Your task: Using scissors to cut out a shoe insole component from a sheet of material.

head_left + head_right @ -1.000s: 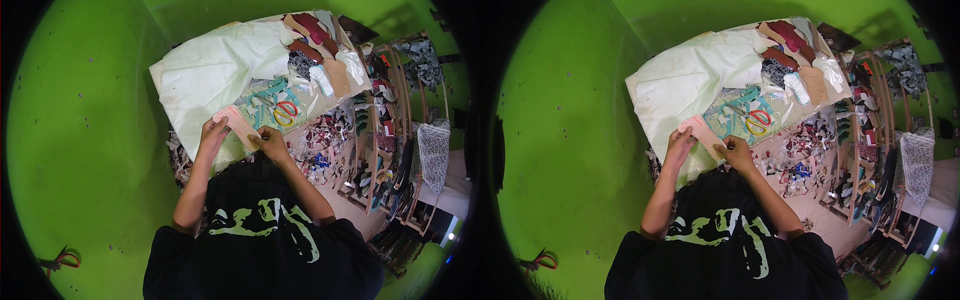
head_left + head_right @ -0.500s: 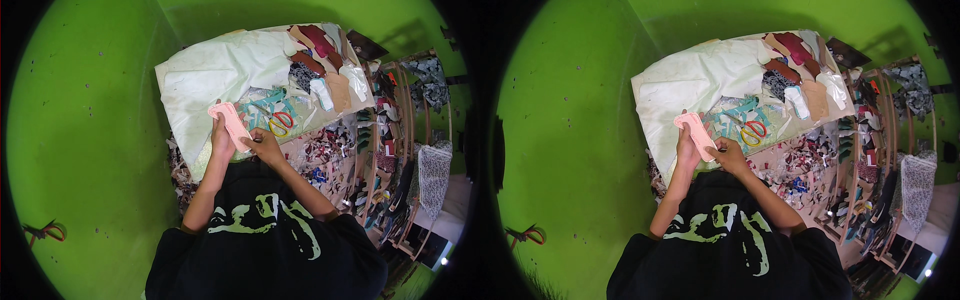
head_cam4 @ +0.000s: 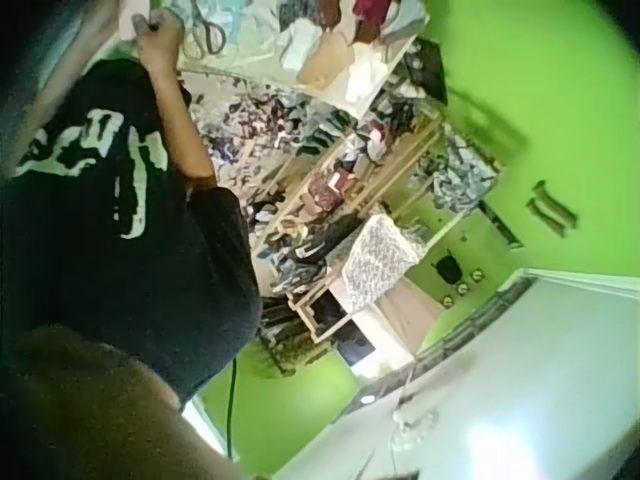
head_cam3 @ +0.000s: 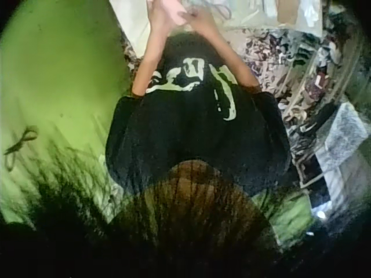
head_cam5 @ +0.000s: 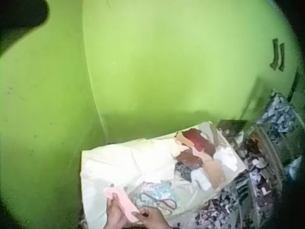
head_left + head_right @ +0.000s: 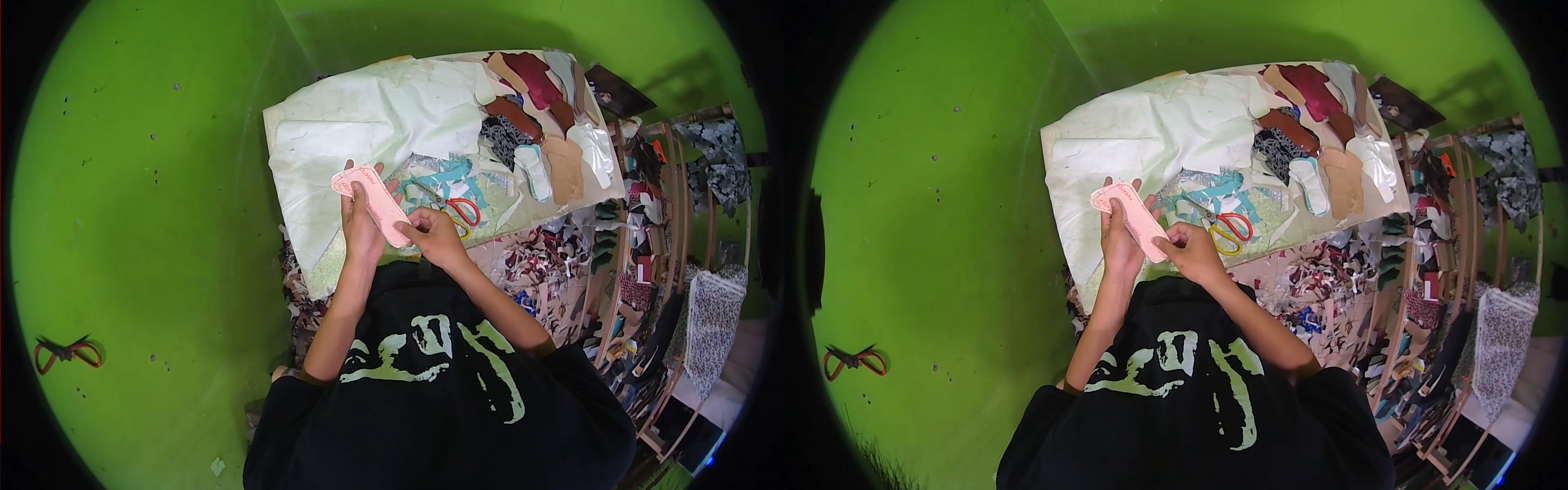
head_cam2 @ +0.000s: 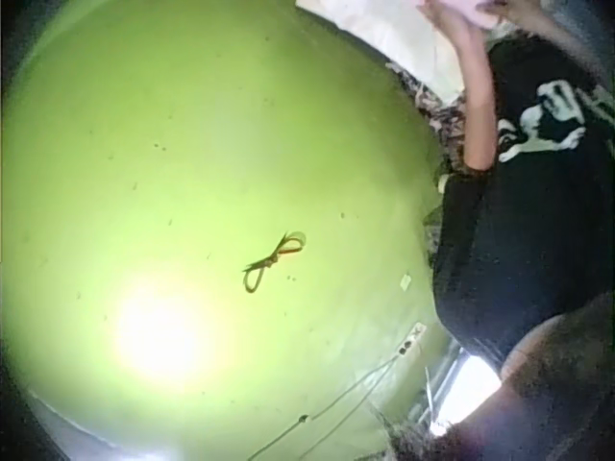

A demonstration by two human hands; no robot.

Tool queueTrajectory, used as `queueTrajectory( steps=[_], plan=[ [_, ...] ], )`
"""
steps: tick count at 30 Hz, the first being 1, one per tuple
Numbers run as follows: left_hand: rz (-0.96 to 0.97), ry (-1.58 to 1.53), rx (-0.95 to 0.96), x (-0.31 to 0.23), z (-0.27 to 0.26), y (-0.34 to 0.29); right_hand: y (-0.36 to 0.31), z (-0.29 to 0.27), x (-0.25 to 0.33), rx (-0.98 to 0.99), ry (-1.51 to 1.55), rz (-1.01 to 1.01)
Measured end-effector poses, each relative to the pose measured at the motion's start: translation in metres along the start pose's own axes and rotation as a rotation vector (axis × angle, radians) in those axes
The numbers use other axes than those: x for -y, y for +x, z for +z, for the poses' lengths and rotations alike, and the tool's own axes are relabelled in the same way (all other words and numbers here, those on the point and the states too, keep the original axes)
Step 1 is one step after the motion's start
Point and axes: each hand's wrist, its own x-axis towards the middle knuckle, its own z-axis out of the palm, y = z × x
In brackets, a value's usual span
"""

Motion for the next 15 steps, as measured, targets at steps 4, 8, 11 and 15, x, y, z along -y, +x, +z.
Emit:
queueTrajectory(
  steps=[4, 8, 11, 15],
  plan=[
    [0.024, -0.055, 0.033, -0.006, 0.004, 0.008, 0.015, 0.0, 0.003, -0.03, -0.027, -0.171],
    [0.029, -0.075, 0.054, -0.017, 0.003, 0.018, 0.023, -0.001, 0.026, 0.065, 0.068, 0.014],
    [0.018, -0.044, 0.078, -0.027, -0.004, 0.026, 0.031, -0.002, 0.038, 0.07, -0.065, 0.006],
    [-0.025, -0.063, 0.12, -0.041, -0.01, 0.035, 0.036, -0.002, 0.042, 0.112, -0.09, 0.078]
  ],
)
